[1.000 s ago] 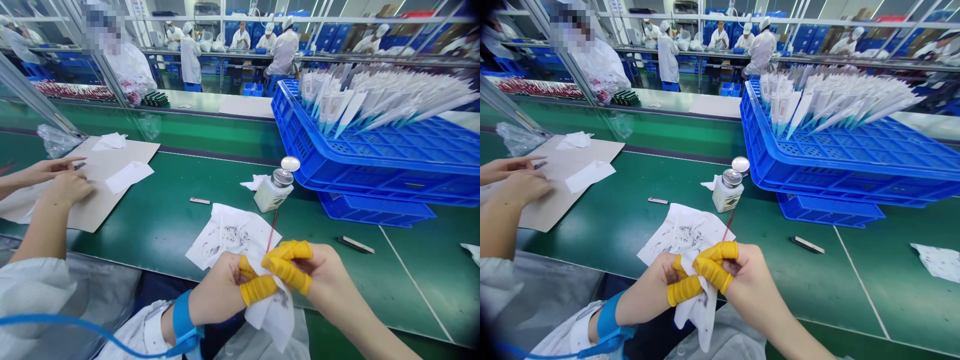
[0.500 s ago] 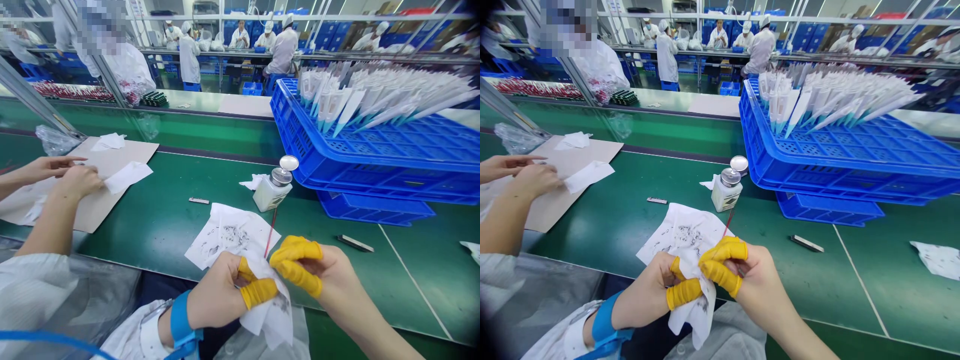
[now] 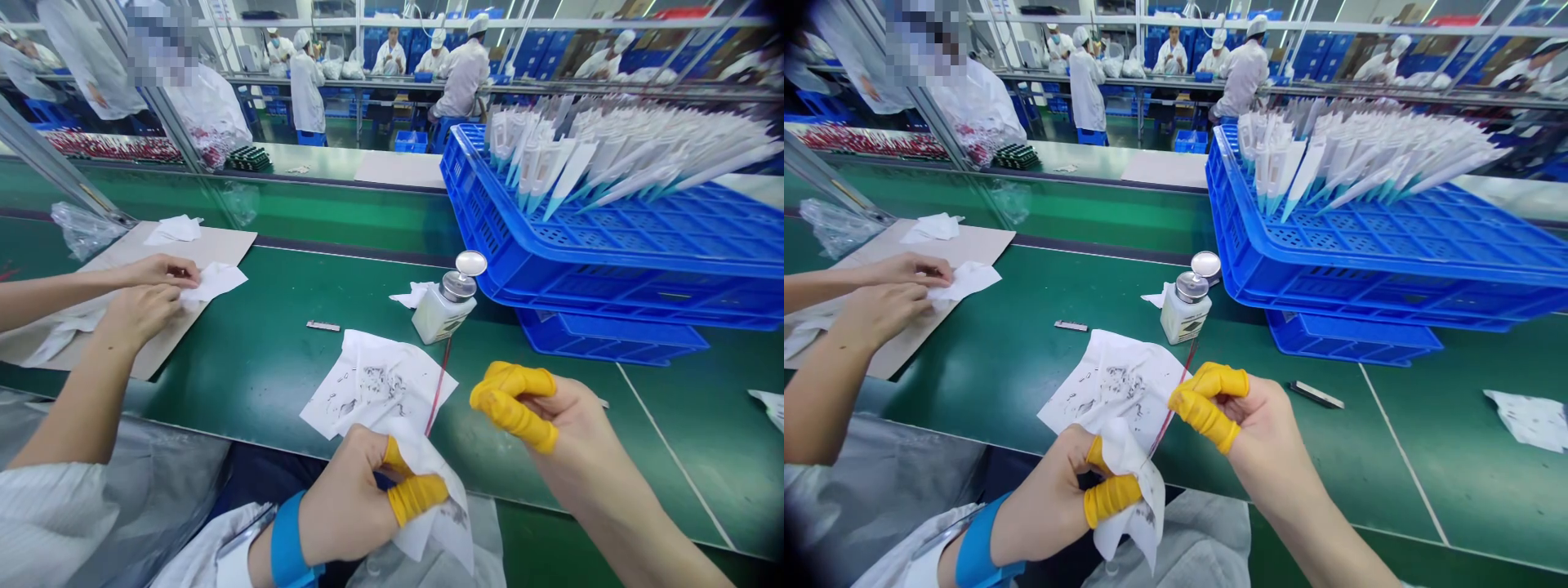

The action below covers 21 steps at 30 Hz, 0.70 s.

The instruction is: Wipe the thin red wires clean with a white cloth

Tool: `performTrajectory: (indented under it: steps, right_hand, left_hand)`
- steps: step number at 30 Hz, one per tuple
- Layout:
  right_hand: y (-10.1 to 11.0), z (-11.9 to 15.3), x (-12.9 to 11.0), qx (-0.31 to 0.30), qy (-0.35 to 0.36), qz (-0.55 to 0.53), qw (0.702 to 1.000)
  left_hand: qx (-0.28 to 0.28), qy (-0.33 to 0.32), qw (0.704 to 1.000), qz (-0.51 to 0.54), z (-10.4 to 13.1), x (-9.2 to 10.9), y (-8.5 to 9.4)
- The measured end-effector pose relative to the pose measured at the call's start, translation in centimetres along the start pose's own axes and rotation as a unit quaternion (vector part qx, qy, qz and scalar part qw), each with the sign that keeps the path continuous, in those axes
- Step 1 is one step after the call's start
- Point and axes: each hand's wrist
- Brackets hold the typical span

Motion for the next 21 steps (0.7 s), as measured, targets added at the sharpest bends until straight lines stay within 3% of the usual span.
performTrajectory:
  steps: [4, 9, 14, 18, 21]
  right_hand:
    - [0.0, 0.2, 0.2, 0.001, -0.035, -0.02, 0.999]
    - [0.4, 1.2, 2.5, -0.072, -0.061, -0.078, 0.993]
    - [-0.3, 2.5, 3.9, -0.117, 0.007, -0.089, 0.989]
    - [0.2, 1.9, 2.7, -0.072, -0.016, -0.077, 0.994]
    - [2.3, 0.0, 1.2, 0.019, -0.015, -0.06, 0.998]
  left_hand:
    - [0.021, -0.009, 1.0, -0.019, 0.2, 0.1, 0.1]
    - [0.04, -0.038, 0.998, -0.021, 0.3, 0.4, -0.1]
    - [0.071, -0.072, 0.992, -0.07, 0.2, 0.4, -0.4]
    - [0.105, -0.097, 0.982, -0.122, 0.7, 0.3, -0.6]
    - [0.13, -0.105, 0.977, -0.129, 1.1, -0.2, -0.4]
Point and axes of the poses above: each hand's wrist, its own z-axis away from the middle knuckle, its own y-axis out of the back of the hand, x = y × z, and after that the axes turned 14 degrees about y, right-handed
